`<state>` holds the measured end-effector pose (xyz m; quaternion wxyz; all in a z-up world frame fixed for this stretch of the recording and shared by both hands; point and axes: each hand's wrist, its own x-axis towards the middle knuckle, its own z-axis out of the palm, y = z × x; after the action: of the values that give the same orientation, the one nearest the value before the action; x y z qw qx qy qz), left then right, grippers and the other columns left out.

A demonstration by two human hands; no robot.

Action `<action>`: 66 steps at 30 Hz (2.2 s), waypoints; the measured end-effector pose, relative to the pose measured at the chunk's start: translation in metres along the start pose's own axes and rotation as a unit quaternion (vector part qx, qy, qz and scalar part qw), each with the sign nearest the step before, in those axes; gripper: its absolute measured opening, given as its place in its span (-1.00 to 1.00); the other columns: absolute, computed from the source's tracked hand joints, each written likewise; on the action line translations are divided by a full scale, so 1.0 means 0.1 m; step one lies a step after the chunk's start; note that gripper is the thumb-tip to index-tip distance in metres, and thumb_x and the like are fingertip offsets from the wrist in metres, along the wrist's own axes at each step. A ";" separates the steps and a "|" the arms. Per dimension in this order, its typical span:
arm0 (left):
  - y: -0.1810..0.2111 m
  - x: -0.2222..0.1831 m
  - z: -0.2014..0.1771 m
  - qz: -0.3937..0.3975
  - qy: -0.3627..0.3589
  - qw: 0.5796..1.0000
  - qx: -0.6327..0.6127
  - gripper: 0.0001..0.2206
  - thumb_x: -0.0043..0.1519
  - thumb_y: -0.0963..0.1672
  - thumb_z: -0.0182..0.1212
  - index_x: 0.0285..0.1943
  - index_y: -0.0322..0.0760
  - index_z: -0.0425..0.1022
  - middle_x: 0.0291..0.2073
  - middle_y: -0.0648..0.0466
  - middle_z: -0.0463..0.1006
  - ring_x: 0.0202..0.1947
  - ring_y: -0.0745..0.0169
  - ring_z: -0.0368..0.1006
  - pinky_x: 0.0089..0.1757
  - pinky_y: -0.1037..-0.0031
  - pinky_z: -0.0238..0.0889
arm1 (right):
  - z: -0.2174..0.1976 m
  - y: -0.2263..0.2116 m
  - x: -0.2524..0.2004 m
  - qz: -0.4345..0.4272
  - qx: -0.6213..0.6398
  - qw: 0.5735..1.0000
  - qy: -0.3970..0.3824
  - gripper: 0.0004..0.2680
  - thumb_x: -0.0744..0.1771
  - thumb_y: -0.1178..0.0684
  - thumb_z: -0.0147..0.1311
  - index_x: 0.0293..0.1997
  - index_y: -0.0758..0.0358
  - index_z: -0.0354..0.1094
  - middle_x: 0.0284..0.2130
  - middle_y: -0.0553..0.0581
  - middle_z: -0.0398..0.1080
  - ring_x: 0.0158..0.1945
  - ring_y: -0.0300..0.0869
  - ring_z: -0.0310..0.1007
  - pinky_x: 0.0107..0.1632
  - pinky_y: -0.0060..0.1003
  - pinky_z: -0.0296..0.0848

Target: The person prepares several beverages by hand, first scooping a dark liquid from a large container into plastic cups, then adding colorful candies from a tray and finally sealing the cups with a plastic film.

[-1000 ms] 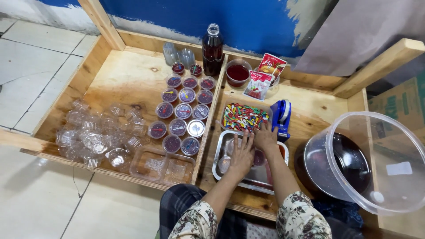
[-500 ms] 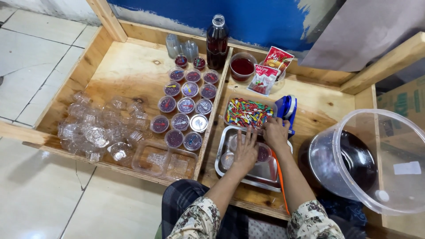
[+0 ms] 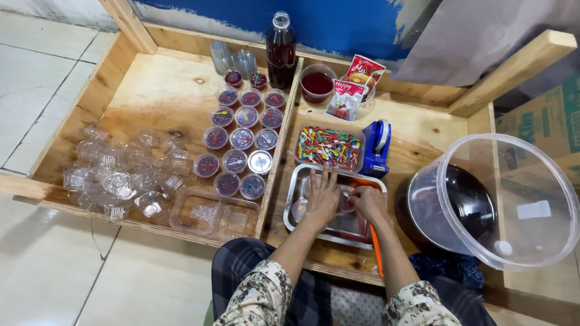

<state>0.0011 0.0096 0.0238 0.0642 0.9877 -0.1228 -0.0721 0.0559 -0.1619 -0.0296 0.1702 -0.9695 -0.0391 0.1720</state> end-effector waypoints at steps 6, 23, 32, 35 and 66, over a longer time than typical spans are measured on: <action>0.00 0.00 0.01 0.003 -0.003 1.000 0.013 -0.42 0.07 -0.01 0.33 0.33 -0.14 0.40 0.58 -0.04 -0.19 0.56 -0.22 -0.58 0.35 -0.29 -0.74 | -0.09 -0.08 -0.15 -0.012 -0.022 1.000 0.016 -0.85 0.32 -0.10 0.11 -0.10 -0.21 0.59 -0.19 -0.04 0.63 0.09 -0.05 0.55 0.17 -0.05 0.20; 0.02 0.04 0.10 0.002 -0.011 0.999 0.031 -0.33 0.07 0.10 0.31 0.36 -0.18 0.35 0.58 -0.04 -0.22 0.55 -0.19 -0.60 0.36 -0.26 -0.77 | 0.44 0.19 -0.06 -0.182 -0.075 0.955 0.220 -0.90 0.25 -0.01 0.26 -0.21 -0.04 0.57 -0.35 -0.07 0.51 -0.07 -0.16 0.44 0.11 -0.19 0.29; 0.02 0.04 0.08 0.001 -0.015 0.999 0.033 -0.31 0.04 0.10 0.33 0.36 -0.17 0.35 0.58 -0.04 -0.23 0.56 -0.17 -0.59 0.36 -0.25 -0.78 | 0.32 0.06 -0.19 -0.123 -0.028 0.978 0.166 -0.91 0.32 -0.02 0.18 -0.16 -0.06 0.57 -0.31 -0.05 0.55 -0.05 -0.15 0.48 0.13 -0.14 0.24; 0.03 0.04 0.11 0.004 -0.002 0.999 0.040 -0.24 0.01 0.15 0.33 0.38 -0.20 0.32 0.58 -0.05 -0.24 0.56 -0.17 -0.60 0.37 -0.25 -0.77 | 0.32 0.18 -0.10 -0.094 0.001 0.982 0.161 -0.89 0.31 -0.04 0.18 -0.12 -0.13 0.55 -0.25 -0.05 0.54 -0.01 -0.09 0.46 0.11 -0.09 0.28; 0.07 -0.08 0.06 -0.028 0.172 0.985 -0.002 -0.26 0.04 0.25 0.18 0.26 -0.21 0.39 0.57 -0.09 -0.16 0.57 -0.11 -0.53 0.32 -0.28 -0.79 | -0.40 -0.34 -0.59 0.076 0.518 0.852 0.029 -0.72 0.35 0.00 0.16 0.18 0.17 0.35 -0.29 0.28 0.48 -0.29 -0.08 0.52 -0.26 -0.24 0.60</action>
<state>-0.0096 0.0044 0.0197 0.0846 0.9884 -0.0817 0.0965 0.0137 -0.1502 0.0364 0.6348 -0.7456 0.1347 0.1517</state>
